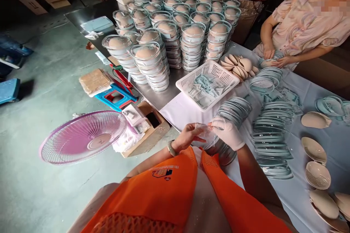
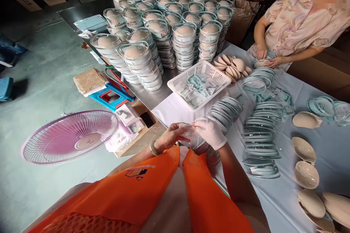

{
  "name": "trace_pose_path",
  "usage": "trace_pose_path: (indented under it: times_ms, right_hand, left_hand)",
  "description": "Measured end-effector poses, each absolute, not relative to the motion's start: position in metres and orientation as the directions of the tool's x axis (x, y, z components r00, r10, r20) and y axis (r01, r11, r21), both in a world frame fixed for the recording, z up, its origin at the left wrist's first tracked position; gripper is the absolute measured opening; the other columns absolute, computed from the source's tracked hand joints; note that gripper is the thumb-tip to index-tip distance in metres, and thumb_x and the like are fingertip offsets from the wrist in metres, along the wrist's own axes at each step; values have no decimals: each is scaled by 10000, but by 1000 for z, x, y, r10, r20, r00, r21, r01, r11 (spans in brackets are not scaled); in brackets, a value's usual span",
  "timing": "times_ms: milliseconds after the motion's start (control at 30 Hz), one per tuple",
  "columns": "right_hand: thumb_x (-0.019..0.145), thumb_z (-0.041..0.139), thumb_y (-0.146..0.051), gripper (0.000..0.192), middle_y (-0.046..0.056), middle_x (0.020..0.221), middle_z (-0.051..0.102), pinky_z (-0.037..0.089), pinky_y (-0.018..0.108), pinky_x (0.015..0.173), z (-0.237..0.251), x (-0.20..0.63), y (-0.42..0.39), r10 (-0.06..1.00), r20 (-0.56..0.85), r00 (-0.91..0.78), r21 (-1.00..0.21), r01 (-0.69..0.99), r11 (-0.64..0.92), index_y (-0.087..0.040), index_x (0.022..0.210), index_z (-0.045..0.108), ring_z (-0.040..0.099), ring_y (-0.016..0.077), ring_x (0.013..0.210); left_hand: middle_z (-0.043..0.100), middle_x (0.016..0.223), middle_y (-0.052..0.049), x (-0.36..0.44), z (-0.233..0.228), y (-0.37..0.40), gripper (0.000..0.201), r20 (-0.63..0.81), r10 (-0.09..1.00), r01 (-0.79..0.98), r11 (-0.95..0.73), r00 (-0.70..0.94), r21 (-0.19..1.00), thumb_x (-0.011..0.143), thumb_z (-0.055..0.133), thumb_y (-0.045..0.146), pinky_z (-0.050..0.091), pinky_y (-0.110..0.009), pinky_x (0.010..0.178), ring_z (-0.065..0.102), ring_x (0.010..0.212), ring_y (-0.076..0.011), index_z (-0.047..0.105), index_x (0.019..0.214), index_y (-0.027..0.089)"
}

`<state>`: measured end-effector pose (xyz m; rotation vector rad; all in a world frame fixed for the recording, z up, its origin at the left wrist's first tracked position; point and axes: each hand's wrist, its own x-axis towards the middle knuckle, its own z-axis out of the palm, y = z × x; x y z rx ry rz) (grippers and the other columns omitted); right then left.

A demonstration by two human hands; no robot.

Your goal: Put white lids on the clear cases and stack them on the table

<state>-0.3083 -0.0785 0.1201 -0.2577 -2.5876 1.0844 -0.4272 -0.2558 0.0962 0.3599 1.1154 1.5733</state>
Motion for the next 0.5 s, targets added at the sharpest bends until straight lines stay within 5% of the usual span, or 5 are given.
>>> trace_pose_path:
  times_ms: [233,367,500]
  right_hand:
    - [888,684,-273,218,77,999,810,649,370,859,117,-311,-85,214,126,-969,-787,33,616,-241,1042,834,766,235,909]
    - [842,733,-357,202,47,984,820,648,338,841,124,-314,-81,106,-91,-990,-860,132,493,-276,993,840,766,221,872]
    - [785,792,-529,363,99,960,824,656,457,903,129,-318,-78,-24,-244,-970,-897,216,386,-206,935,859,784,303,918]
  left_hand:
    - [810,893,-125,-429,90,-259,555,-327,865,-588,47,-379,807,716,871,649,569,-346,735,725,799,-241,800,885,125]
    - [752,708,-72,-437,88,-265,456,-355,877,-542,136,-324,830,706,898,554,488,-279,609,618,605,-151,788,780,118]
    - [726,642,-53,-442,90,-269,433,-353,897,-518,175,-267,837,709,898,535,432,-243,546,587,553,-126,792,744,116]
